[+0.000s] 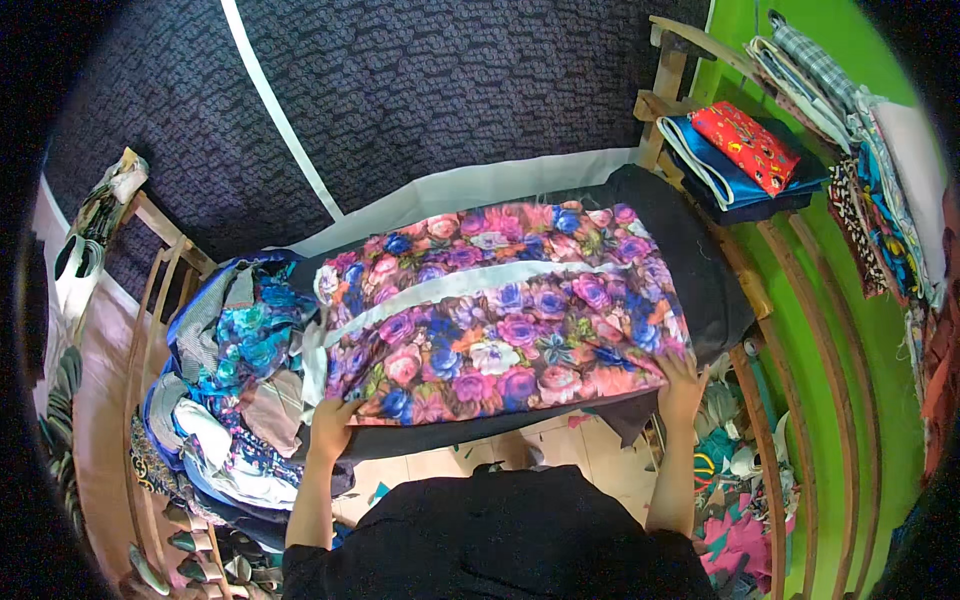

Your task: Folding various pieces of printed fabric on a workbench in a workshop.

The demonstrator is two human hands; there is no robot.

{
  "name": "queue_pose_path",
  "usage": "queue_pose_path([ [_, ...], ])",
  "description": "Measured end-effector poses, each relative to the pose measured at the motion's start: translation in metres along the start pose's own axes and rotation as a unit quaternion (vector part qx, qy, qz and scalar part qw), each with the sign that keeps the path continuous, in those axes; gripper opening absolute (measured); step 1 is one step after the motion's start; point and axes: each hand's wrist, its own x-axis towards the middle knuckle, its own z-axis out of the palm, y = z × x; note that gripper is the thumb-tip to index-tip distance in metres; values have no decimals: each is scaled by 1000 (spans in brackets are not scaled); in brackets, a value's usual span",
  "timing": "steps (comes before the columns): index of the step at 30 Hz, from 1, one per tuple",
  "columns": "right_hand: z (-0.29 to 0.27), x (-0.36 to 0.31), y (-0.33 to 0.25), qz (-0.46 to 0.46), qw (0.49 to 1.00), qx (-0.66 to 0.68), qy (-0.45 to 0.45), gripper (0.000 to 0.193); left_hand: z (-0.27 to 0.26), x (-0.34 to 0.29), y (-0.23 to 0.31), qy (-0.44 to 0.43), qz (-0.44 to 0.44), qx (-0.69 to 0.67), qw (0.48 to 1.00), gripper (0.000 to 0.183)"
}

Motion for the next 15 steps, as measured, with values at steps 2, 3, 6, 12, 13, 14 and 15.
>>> queue_pose_path([
  [2, 9, -14, 5, 19, 1000, -19, -2, 50, -6, -11, 5, -3, -12, -7, 1000, 43],
  [3, 14, -18, 9, 35, 999, -36, 1, 49, -6, -12, 6, -1, -24, -11, 1000, 44],
  [6, 22, -15, 15, 67, 996, -41, 49, 49, -30, 0, 19, -23, -23, -16, 999, 42],
  [12, 4, 16, 4, 153, 988, -20, -25, 47, -38, 18, 3, 32, -107, -129, 985, 29],
  [13, 2, 20, 9, 144, 989, -18, -29, 47, -40, 24, 8, 88, -133, -48, 986, 31],
  [14, 1, 22, 19, 145, 971, 175, -68, 54, -40, 25, 3, 124, -153, -10, 980, 37],
  [15, 1, 25, 30, 142, 916, 360, -110, 60, -35, 23, -5, 159, -174, 29, 971, 43],
])
